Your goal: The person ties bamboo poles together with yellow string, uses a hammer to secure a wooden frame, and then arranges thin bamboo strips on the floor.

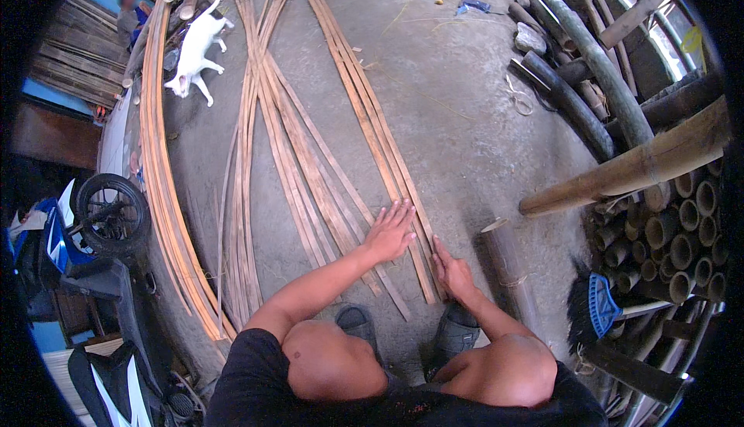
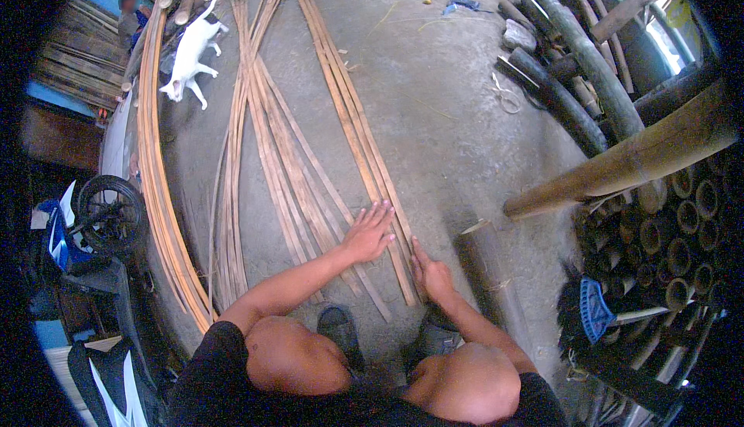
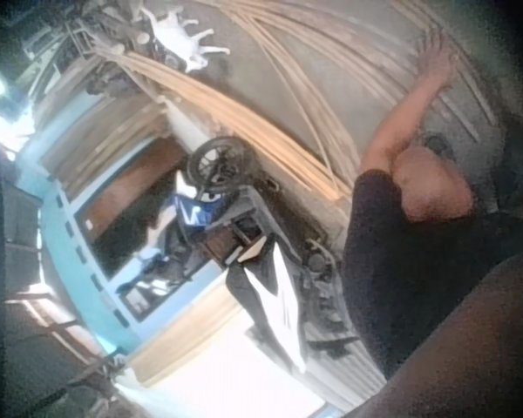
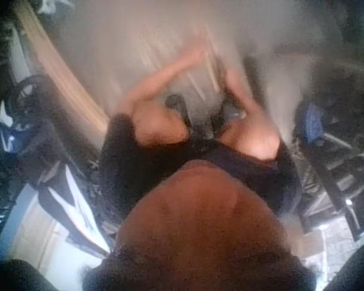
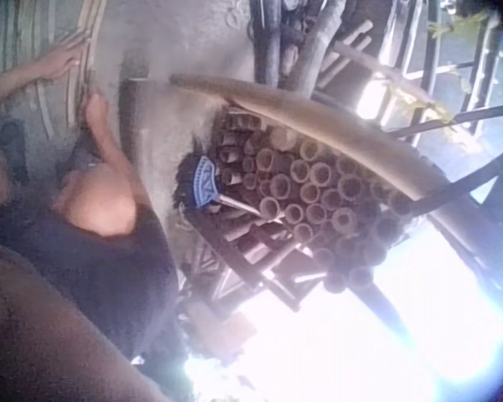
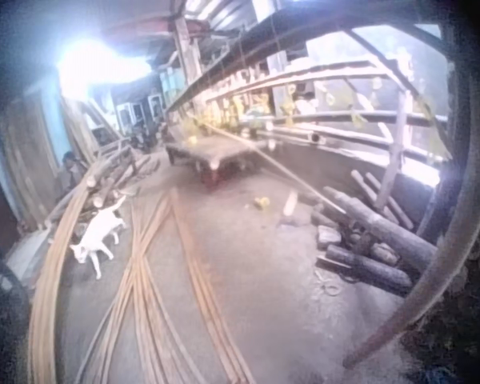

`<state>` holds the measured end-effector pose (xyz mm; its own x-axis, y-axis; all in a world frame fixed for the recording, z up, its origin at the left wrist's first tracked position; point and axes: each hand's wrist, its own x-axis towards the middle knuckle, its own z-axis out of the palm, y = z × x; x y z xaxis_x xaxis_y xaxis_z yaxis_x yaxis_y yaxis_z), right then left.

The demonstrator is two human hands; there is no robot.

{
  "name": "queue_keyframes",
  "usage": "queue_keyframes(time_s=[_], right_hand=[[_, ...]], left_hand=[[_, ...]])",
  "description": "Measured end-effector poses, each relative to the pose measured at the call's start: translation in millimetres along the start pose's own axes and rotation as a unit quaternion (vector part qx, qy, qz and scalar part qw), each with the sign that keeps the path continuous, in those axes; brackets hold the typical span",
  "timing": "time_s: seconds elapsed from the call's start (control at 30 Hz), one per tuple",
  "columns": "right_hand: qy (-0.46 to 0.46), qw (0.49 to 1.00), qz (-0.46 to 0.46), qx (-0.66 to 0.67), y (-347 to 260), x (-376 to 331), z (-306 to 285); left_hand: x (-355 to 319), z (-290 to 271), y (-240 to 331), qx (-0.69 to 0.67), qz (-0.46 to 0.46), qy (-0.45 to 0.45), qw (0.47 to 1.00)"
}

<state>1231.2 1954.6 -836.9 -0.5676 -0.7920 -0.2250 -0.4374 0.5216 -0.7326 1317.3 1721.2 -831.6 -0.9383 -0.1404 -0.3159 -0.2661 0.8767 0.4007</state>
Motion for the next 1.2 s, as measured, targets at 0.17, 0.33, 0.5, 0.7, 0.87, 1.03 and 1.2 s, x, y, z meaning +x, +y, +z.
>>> queue_keyframes(time_s=[0.17,0.33,0.5,0.7,0.87,1.03,1.2], right_hand=[[-0.004,1.000,0.006,-0.005,-5,4,-7],[0.058,0.993,-0.002,0.098,-22,-6,-11],[0.014,0.994,0.039,0.106,-37,-22,-4],[0.004,0.998,0.011,0.054,-35,-21,7],[0.000,0.998,0.038,0.056,-43,-22,7],[0.078,0.986,-0.060,0.132,-51,-22,-11],[0.065,0.982,-0.138,0.112,-61,-31,-14]], left_hand=[[-1,3,-3,-0.018,0.003,0.011,1.000],[-5,2,-4,-0.071,-0.005,0.062,0.995],[-3,-11,2,0.011,-0.005,-0.005,1.000],[-9,12,-13,-0.017,0.007,0.042,0.999],[-8,1,-9,-0.026,0.022,0.011,0.999],[-11,6,-7,0.020,-0.018,0.022,0.999],[-7,9,-15,-0.001,-0.009,0.045,0.999]])
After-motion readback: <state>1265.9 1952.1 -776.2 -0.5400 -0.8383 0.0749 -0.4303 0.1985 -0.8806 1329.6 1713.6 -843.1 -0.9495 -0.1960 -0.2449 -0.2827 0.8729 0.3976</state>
